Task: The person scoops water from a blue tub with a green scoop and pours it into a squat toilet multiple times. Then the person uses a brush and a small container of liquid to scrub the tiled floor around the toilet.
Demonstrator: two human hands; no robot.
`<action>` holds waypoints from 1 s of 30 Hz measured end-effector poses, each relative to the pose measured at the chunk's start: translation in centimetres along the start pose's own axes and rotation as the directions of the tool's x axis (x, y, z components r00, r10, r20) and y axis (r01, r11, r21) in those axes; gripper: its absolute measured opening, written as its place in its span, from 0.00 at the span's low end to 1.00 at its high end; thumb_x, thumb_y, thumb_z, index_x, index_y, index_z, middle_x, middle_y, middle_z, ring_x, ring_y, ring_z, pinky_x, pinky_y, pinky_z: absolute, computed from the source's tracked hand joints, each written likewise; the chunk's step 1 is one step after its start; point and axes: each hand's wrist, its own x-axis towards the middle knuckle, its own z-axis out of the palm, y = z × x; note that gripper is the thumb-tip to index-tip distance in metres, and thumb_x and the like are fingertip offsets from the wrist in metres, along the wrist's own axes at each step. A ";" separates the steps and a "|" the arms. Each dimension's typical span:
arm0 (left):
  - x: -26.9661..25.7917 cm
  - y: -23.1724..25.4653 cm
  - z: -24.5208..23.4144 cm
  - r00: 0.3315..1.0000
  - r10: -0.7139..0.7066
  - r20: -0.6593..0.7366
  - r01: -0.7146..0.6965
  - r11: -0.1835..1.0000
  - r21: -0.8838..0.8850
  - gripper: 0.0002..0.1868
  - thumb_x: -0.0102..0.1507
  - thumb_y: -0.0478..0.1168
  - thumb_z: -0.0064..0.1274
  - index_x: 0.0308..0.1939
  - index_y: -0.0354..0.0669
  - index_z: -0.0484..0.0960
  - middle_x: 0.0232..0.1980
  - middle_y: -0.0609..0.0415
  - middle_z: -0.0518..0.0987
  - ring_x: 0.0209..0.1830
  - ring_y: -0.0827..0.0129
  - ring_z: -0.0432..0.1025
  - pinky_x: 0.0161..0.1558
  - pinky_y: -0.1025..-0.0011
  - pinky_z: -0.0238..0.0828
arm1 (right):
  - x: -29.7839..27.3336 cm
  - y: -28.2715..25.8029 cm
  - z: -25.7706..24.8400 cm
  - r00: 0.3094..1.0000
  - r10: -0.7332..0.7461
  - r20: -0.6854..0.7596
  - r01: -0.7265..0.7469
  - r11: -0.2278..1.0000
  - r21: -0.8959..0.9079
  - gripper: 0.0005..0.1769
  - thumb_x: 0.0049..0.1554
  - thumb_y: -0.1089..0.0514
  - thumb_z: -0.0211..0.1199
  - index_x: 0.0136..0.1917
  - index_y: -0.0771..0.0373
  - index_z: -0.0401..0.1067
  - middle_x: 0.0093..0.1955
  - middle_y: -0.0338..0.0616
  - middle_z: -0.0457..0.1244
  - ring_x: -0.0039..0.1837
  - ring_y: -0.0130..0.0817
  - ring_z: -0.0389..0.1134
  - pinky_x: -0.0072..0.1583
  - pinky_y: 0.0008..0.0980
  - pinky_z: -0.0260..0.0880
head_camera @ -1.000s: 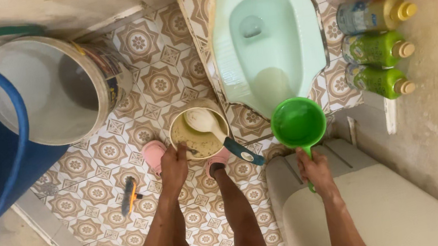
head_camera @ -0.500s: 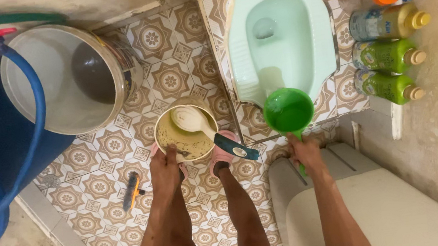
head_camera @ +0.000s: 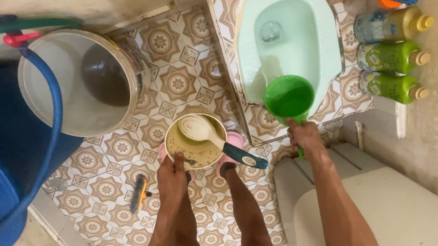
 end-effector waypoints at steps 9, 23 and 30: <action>1.6 -1.0 -1.2 1.000 -0.001 0.011 0.000 0.993 0.118 0.21 0.72 0.49 0.44 0.43 0.31 0.80 0.29 0.34 0.78 0.29 0.42 0.73 0.37 0.52 0.68 | 0.3 -1.3 0.3 1.000 0.017 0.000 -0.017 1.000 -0.007 0.20 0.63 0.48 0.61 0.39 0.67 0.70 0.30 0.40 0.60 0.28 0.29 0.57 0.29 0.34 0.56; 1.7 -0.1 -1.3 0.999 0.011 0.045 -0.013 0.998 0.061 0.20 0.70 0.48 0.46 0.42 0.30 0.80 0.23 0.40 0.75 0.22 0.57 0.70 0.29 0.58 0.68 | 1.3 7.1 -1.1 0.997 0.080 0.018 -0.082 0.981 0.174 0.16 0.60 0.50 0.63 0.37 0.62 0.68 0.27 0.38 0.58 0.26 0.28 0.54 0.28 0.34 0.54; 1.6 0.5 -1.3 0.990 0.113 0.087 -0.123 0.986 0.116 0.20 0.71 0.47 0.46 0.42 0.29 0.80 0.24 0.42 0.76 0.22 0.62 0.67 0.30 0.59 0.66 | 2.0 12.6 -2.6 0.997 0.064 -0.041 -0.055 0.980 0.194 0.19 0.61 0.50 0.64 0.35 0.65 0.67 0.27 0.41 0.58 0.25 0.30 0.54 0.27 0.35 0.54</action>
